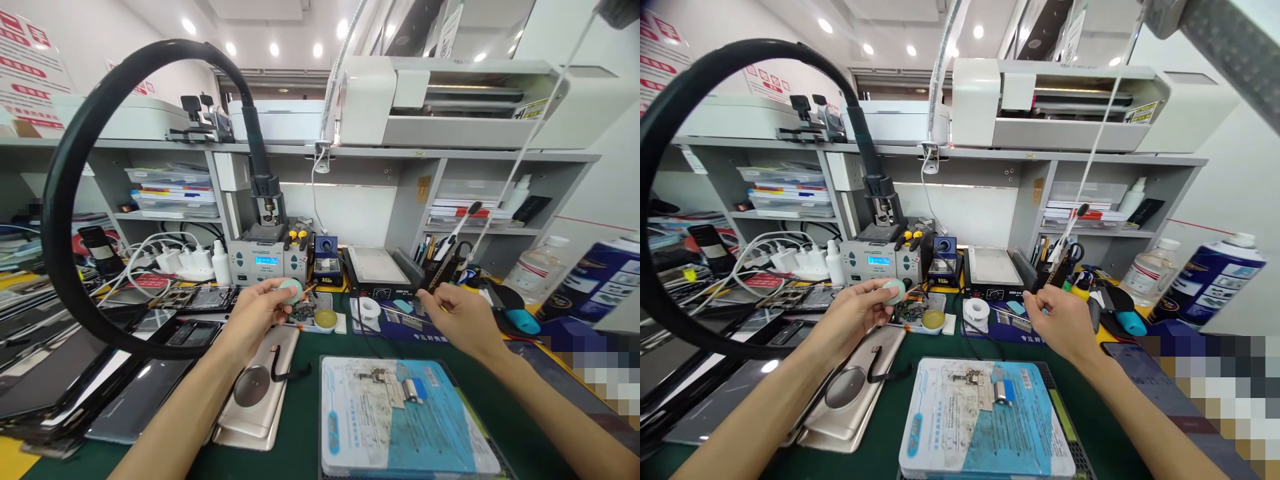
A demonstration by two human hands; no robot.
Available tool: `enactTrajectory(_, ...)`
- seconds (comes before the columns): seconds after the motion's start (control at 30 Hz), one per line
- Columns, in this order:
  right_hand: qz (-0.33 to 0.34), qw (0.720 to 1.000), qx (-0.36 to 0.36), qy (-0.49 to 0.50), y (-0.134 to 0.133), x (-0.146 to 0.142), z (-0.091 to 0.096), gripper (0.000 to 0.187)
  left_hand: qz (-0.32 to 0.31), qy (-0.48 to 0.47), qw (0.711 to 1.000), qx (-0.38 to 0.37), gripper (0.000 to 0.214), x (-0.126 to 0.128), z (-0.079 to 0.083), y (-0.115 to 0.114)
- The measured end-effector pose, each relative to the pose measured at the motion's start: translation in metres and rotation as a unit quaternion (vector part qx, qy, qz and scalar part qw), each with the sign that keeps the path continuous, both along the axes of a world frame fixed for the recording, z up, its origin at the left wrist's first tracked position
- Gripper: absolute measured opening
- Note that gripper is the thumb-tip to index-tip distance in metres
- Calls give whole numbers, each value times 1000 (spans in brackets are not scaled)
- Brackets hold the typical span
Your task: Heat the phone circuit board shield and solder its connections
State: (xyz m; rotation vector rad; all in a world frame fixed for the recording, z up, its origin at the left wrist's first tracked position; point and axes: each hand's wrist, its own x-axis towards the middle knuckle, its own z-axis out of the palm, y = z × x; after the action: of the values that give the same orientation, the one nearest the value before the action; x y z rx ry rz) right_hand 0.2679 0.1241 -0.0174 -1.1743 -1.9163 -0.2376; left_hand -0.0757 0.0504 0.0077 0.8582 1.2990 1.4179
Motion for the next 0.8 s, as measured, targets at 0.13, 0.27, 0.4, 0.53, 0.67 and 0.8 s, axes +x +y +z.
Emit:
enactTrajectory(0.13, 10, 1000, 7, -8, -1, 0, 0, 50, 4, 7, 1000, 0, 15, -1, 0, 0)
enactTrajectory(0.27, 22, 1000, 5, -7, -3, -1, 2, 50, 0, 19, 1000, 4, 16, -2, -1, 1)
enactTrajectory(0.4, 45, 999, -12, -6, -5, 1, 6, 48, -1, 35, 999, 12, 18, -4, -3, 3)
enactTrajectory(0.53, 89, 994, -53, -22, -14, -6, 16, 46, 6, 46, 999, 15, 24, -9, -5, 6)
enactTrajectory(0.67, 146, 979, -120, -76, -56, -43, 41, 39, 5, 51, 999, 13, 28, -13, -8, 9)
enactTrajectory(0.8, 239, 909, -246, -236, -111, -114, 67, 30, 0, 53, 998, 18, 30, -14, -9, 11)
